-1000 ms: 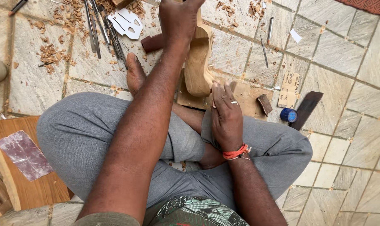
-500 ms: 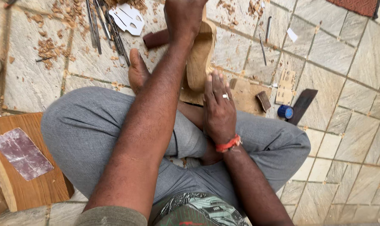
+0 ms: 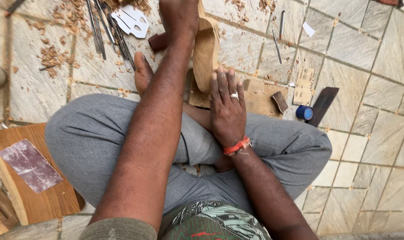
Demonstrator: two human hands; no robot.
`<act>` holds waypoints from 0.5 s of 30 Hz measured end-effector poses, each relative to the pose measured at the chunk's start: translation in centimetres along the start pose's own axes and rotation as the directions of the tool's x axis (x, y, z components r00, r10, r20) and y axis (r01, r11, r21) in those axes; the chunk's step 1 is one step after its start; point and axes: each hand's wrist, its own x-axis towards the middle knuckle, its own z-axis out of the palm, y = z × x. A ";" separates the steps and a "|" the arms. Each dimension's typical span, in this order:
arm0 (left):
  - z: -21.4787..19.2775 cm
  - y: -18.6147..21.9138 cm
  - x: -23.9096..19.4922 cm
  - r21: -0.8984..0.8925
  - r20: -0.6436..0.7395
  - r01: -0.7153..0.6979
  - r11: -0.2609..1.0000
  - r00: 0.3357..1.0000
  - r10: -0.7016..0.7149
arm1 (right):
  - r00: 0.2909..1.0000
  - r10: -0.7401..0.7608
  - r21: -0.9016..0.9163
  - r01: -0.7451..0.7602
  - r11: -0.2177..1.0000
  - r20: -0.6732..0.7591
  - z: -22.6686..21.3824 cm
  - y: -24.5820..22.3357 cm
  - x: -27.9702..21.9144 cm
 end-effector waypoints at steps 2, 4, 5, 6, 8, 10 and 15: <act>0.1 0.7 1.4 0.009 0.017 -0.037 0.999 0.999 0.036 | 1.000 -0.008 -0.013 0.008 1.000 -0.030 -0.5 -0.4 1.6; 0.2 -0.2 1.2 0.026 0.025 -0.020 0.999 1.000 0.019 | 0.999 -0.007 0.012 0.008 1.000 -0.040 -0.8 -0.5 1.5; 0.4 -1.1 0.4 0.039 0.027 0.005 0.999 1.000 -0.006 | 1.000 -0.004 0.023 0.004 1.000 -0.027 -0.6 -0.5 0.9; 0.3 -2.1 -0.2 0.041 0.024 0.034 0.999 0.999 -0.035 | 1.000 0.000 0.034 0.000 0.999 -0.015 -0.5 -0.4 0.1; 0.7 -3.4 -1.0 0.034 0.020 0.077 0.996 0.997 -0.077 | 1.000 0.023 0.056 -0.023 0.998 0.003 -0.3 -0.1 -1.1; 0.5 -3.0 0.8 0.024 -0.006 0.056 0.998 0.998 -0.056 | 0.999 0.030 0.093 -0.028 0.995 -0.022 0.0 0.0 0.0; 1.2 -4.0 0.9 0.119 0.033 0.056 0.991 0.998 -0.060 | 0.999 0.045 0.164 -0.042 0.986 -0.016 0.2 0.1 0.2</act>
